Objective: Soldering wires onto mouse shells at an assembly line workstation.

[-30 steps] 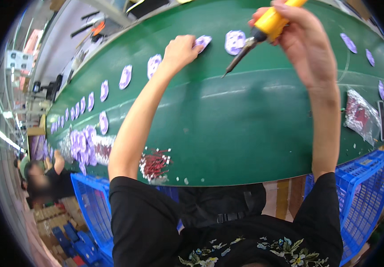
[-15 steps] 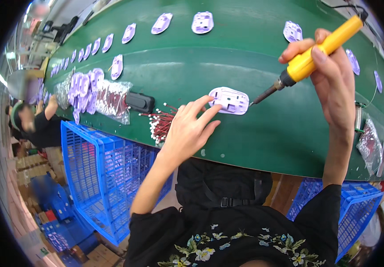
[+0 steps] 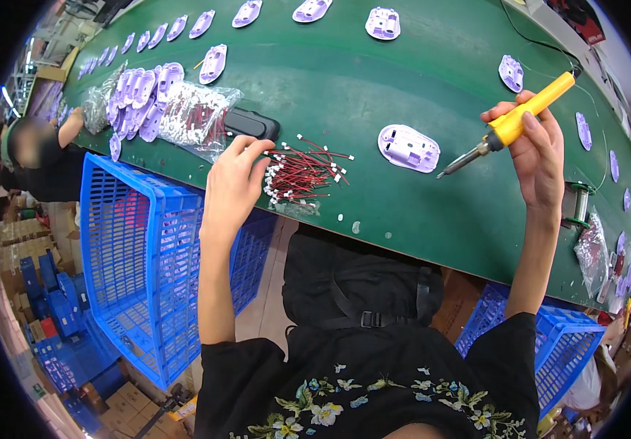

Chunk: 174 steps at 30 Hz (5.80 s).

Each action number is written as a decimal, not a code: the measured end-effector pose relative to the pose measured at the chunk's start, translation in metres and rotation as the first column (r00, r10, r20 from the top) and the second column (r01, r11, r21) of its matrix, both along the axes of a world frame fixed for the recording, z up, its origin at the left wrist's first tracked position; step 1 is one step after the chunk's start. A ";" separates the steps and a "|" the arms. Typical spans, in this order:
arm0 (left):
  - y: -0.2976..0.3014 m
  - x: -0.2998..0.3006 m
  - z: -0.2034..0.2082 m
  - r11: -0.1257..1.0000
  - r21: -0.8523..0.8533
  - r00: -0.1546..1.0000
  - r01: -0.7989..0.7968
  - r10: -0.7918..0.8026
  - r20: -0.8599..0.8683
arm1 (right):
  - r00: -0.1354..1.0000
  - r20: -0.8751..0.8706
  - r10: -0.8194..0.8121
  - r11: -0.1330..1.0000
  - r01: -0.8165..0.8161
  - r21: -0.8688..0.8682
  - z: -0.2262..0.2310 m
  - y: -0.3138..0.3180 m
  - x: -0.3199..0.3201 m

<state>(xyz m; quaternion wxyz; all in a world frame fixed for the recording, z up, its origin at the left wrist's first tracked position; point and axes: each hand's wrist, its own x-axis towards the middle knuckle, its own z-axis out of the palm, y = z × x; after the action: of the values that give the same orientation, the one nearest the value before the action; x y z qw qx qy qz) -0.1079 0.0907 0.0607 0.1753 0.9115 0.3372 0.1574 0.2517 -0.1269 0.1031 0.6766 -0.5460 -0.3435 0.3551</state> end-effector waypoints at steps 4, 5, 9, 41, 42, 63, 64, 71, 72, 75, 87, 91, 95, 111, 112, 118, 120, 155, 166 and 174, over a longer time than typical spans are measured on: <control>0.011 0.004 -0.006 0.998 -0.021 0.996 0.052 -0.053 -0.066 | 0.993 -0.117 -0.012 0.997 0.020 0.071 -0.027 -0.011 0.014; 0.012 0.004 -0.008 0.997 -0.036 0.996 0.072 -0.074 -0.053 | 0.991 -0.135 0.000 0.997 0.010 0.071 -0.034 -0.014 0.017; 0.012 0.004 -0.008 0.997 -0.054 0.996 0.062 -0.065 -0.066 | 0.993 -0.111 -0.045 0.997 0.052 0.062 -0.037 -0.016 0.021; -0.059 0.078 -0.017 0.877 -0.067 0.865 0.475 -0.480 -0.148 | 0.988 -0.104 -0.111 0.986 0.123 0.112 -0.055 -0.029 0.021; -0.070 0.079 -0.017 0.861 -0.070 0.853 0.503 -0.508 -0.122 | 0.989 -0.097 -0.108 0.985 0.120 0.123 -0.055 -0.031 0.022; -0.113 0.093 -0.035 0.996 -0.086 0.999 -0.038 0.037 -0.013 | 0.989 -0.140 -0.048 0.999 0.048 -0.006 -0.073 -0.041 0.039; -0.109 0.091 -0.034 0.995 -0.093 1.000 -0.016 0.015 -0.019 | 0.988 -0.143 -0.053 0.999 0.053 -0.005 -0.072 -0.041 0.039; -0.103 0.092 -0.021 0.981 -0.183 0.995 -0.069 0.055 -0.080 | 0.954 -0.007 -0.300 0.953 0.300 0.043 -0.047 -0.010 -0.006; -0.108 0.095 -0.012 0.986 -0.123 0.987 -0.110 0.094 -0.128 | 0.959 -0.048 -0.279 0.958 0.281 0.048 -0.046 -0.011 -0.006; -0.113 0.104 -0.015 0.998 0.004 0.998 0.067 -0.066 -0.018 | 0.961 -0.043 -0.275 0.959 0.277 0.054 -0.053 -0.013 -0.005; -0.114 0.110 -0.017 0.940 -0.142 0.913 0.311 -0.255 0.318 | 0.956 0.039 -0.292 0.956 0.291 0.043 -0.044 -0.012 -0.007; -0.117 0.091 -0.021 0.841 -0.145 0.831 0.522 -0.463 0.307 | 0.955 -0.053 -0.292 0.954 0.294 0.054 -0.044 -0.011 -0.006; -0.117 0.075 -0.022 0.855 -0.054 0.856 0.516 -0.517 -0.006 | 0.959 0.020 -0.283 0.959 0.282 0.033 -0.046 -0.011 -0.006; -0.118 0.104 -0.029 0.981 -0.180 0.994 -0.076 0.061 -0.090 | 0.954 -0.052 -0.296 0.955 0.296 -0.009 -0.048 -0.010 -0.006; -0.119 0.105 -0.030 0.988 -0.144 0.992 -0.061 0.045 -0.115 | 0.953 -0.052 -0.300 0.954 0.300 -0.010 -0.048 -0.010 -0.005; -0.119 0.109 -0.025 0.999 -0.046 0.988 0.020 -0.027 -0.153 | 0.956 -0.002 -0.293 0.956 0.293 0.000 -0.046 -0.012 -0.003; -0.121 0.106 -0.022 0.984 -0.179 0.999 -0.013 0.018 0.028 | 0.955 0.034 -0.294 0.954 0.291 0.068 -0.052 -0.017 0.003; -0.099 0.097 -0.041 0.476 -0.752 0.693 0.455 0.341 0.635 | 0.934 -0.042 -0.355 0.919 0.357 0.168 -0.041 -0.025 0.016; -0.117 0.084 -0.082 0.871 -0.350 0.794 0.345 -0.071 0.604 | 0.912 0.065 -0.405 0.909 0.394 0.134 -0.057 -0.016 0.011; -0.107 0.084 -0.055 0.937 0.129 0.808 0.324 -0.345 0.478 | 0.936 -0.214 -0.279 0.957 0.288 0.014 -0.036 -0.026 0.019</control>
<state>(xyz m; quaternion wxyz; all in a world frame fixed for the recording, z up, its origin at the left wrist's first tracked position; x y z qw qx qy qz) -0.0235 -0.0159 0.0059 0.2616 0.8891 0.1122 0.3585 0.2708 -0.1531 0.0674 0.7653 -0.5339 -0.1959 0.3014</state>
